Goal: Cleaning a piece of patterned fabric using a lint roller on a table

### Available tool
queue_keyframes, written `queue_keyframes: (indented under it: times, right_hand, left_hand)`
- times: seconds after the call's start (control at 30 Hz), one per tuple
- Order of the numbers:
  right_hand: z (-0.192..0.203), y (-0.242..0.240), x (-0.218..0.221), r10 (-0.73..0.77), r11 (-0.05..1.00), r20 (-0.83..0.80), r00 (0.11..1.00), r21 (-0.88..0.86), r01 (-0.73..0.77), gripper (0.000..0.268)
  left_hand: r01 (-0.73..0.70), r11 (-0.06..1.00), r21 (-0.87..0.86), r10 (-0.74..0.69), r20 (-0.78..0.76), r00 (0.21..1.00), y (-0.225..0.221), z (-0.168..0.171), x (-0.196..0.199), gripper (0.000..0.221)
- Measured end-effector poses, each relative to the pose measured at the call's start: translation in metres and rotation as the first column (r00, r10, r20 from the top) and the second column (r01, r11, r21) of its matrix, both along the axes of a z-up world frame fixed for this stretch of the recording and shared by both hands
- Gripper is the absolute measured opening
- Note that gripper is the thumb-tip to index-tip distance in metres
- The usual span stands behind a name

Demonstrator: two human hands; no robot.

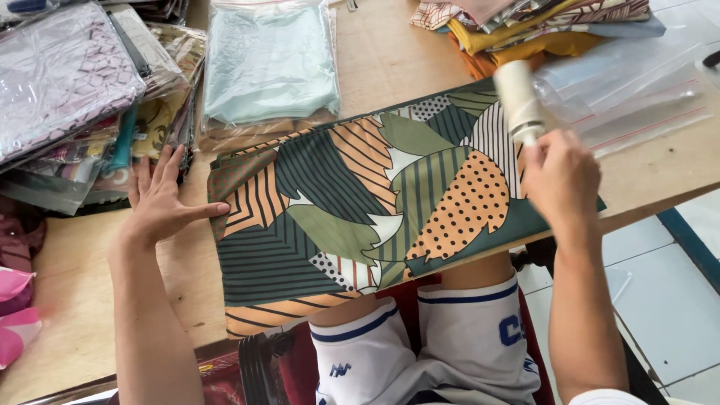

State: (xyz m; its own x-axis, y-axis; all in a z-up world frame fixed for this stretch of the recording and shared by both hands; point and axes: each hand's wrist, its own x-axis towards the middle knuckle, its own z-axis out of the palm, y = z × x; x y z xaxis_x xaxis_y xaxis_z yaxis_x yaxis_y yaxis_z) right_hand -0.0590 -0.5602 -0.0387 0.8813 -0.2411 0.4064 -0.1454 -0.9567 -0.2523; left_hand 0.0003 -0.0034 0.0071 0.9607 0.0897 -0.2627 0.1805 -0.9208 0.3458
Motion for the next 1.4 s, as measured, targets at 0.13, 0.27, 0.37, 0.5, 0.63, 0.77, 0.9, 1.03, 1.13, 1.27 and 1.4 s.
queue_keyframes:
  times: [0.13,0.27,0.37,0.5,0.63,0.77,0.9,1.03,1.13,1.27,1.4]
  right_hand:
    - [0.012,0.058,-0.053,0.181,0.981,-0.074,0.981,0.079,-0.175,0.017]
    - [-0.003,0.035,-0.056,0.102,0.995,-0.222,0.97,0.007,-0.103,0.017]
    - [-0.015,-0.017,-0.041,-0.132,0.99,-0.2,0.971,-0.075,0.119,0.021]
    - [-0.015,-0.04,-0.064,-0.116,0.993,-0.026,0.993,0.003,0.116,0.014]
    - [0.014,0.018,-0.116,0.184,0.969,0.036,0.982,0.159,-0.188,0.012]
    - [-0.002,0.001,-0.129,0.035,0.996,-0.118,0.992,0.091,-0.024,0.016]
    - [-0.014,-0.045,-0.128,-0.297,0.955,-0.133,0.946,-0.055,0.292,0.019]
    - [0.003,-0.032,-0.148,-0.01,0.996,0.002,1.0,0.086,0.01,0.018]
    - [0.001,-0.028,-0.135,0.036,0.987,-0.148,0.988,0.159,-0.012,0.022]
    - [-0.014,-0.052,-0.1,-0.138,0.989,-0.031,0.99,0.048,0.14,0.017]
    - [-0.019,-0.056,-0.056,0.048,0.996,0.002,0.999,0.076,-0.048,0.021]
  left_hand:
    - [-0.018,1.0,-0.021,0.018,-0.012,1.0,-0.005,0.004,-0.002,0.131]
    - [0.002,1.0,0.0,-0.002,0.011,1.0,0.0,-0.003,0.002,0.132]
    - [-0.003,1.0,-0.003,0.003,0.011,1.0,-0.003,0.001,0.001,0.132]
    - [-0.016,1.0,0.01,0.016,0.018,1.0,-0.001,-0.003,0.002,0.132]
    - [-0.021,1.0,0.002,0.021,0.015,1.0,-0.008,0.003,0.0,0.131]
    - [-0.028,1.0,0.011,0.028,0.019,0.999,-0.008,0.001,0.0,0.13]
    - [-0.047,0.999,-0.002,0.047,0.007,0.999,-0.012,0.007,-0.004,0.129]
    - [-0.051,0.999,0.01,0.051,-0.01,0.999,-0.011,0.006,-0.002,0.131]
    - [-0.068,0.998,0.004,0.068,-0.027,0.997,-0.013,0.008,-0.004,0.13]
    - [-0.053,0.999,-0.007,0.053,0.005,0.999,-0.01,0.005,-0.003,0.13]
    - [-0.036,0.999,-0.006,0.036,0.009,0.999,-0.004,-0.001,-0.001,0.132]
